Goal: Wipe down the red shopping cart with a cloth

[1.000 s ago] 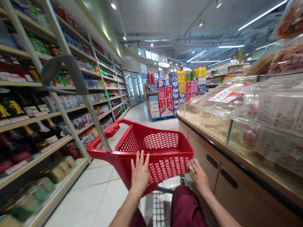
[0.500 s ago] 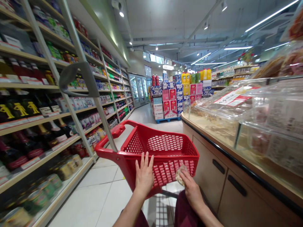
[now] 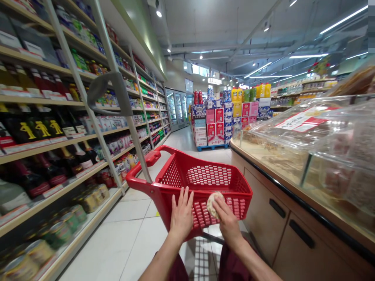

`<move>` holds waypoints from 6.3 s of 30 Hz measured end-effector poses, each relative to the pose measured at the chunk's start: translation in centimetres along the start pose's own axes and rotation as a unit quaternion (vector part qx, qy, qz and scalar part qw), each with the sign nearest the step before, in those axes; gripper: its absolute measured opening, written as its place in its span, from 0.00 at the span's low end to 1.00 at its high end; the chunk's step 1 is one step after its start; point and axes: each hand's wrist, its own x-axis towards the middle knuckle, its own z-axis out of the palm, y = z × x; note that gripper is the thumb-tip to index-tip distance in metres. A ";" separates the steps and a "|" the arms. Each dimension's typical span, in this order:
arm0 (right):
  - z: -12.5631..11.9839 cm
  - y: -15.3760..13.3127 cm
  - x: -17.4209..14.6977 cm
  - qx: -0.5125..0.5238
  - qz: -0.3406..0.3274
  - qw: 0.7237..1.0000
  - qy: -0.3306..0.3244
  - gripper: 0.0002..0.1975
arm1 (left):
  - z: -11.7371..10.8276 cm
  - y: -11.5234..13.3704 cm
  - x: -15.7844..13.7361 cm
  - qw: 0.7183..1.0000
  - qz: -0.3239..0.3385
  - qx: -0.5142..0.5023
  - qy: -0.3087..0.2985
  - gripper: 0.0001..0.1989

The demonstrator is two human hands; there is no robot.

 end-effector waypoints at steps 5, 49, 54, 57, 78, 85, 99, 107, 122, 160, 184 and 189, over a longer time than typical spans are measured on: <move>1.2 0.2 -0.3 -0.019 -0.049 0.998 -0.037 0.23 | -0.2 -0.4 -0.5 1.000 0.011 -0.020 -0.004 0.30; 8.4 -13.2 9.7 0.052 -0.232 0.967 -0.094 0.16 | -1.4 -10.7 -7.0 0.985 -0.156 0.038 0.066 0.27; 10.3 -13.9 7.8 0.060 -0.270 0.949 -0.148 0.12 | -1.4 -11.4 -7.4 0.983 -0.162 0.034 0.077 0.27; 10.0 -15.1 10.3 0.068 -0.270 0.955 -0.097 0.15 | -1.7 -11.7 -7.2 0.982 -0.172 0.026 0.077 0.28; 6.4 -9.3 6.8 0.044 -0.190 0.977 -0.091 0.16 | -2.8 -8.2 -3.4 0.988 -0.120 0.003 0.101 0.32; 3.7 -6.2 6.3 0.037 -0.141 0.987 -0.071 0.17 | -2.7 -5.4 -2.2 0.994 -0.074 -0.012 0.082 0.30; 1.0 -2.1 2.0 -0.017 -0.105 0.991 -0.085 0.18 | -0.8 -1.1 -1.4 0.999 0.009 -0.004 0.039 0.31; 0.2 -0.1 1.2 -0.017 -0.057 0.997 -0.051 0.19 | -0.5 0.9 -0.5 0.998 0.042 -0.030 0.022 0.30; -2.6 2.3 -0.7 -0.046 0.008 0.998 -0.045 0.22 | 0.9 3.9 -0.1 0.994 0.097 -0.048 -0.002 0.30; -6.0 5.9 0.5 -0.070 0.110 0.988 0.083 0.20 | 0.9 5.7 0.4 0.987 0.116 -0.095 -0.049 0.31; -0.8 -0.7 2.3 -0.024 -0.006 1.000 -0.009 0.21 | 0.0 -0.1 -1.0 0.999 0.021 -0.015 -0.028 0.30; 0.3 -1.5 1.5 -0.018 -0.041 0.995 -0.094 0.20 | -0.1 -0.6 -1.4 0.999 0.026 -0.014 -0.015 0.31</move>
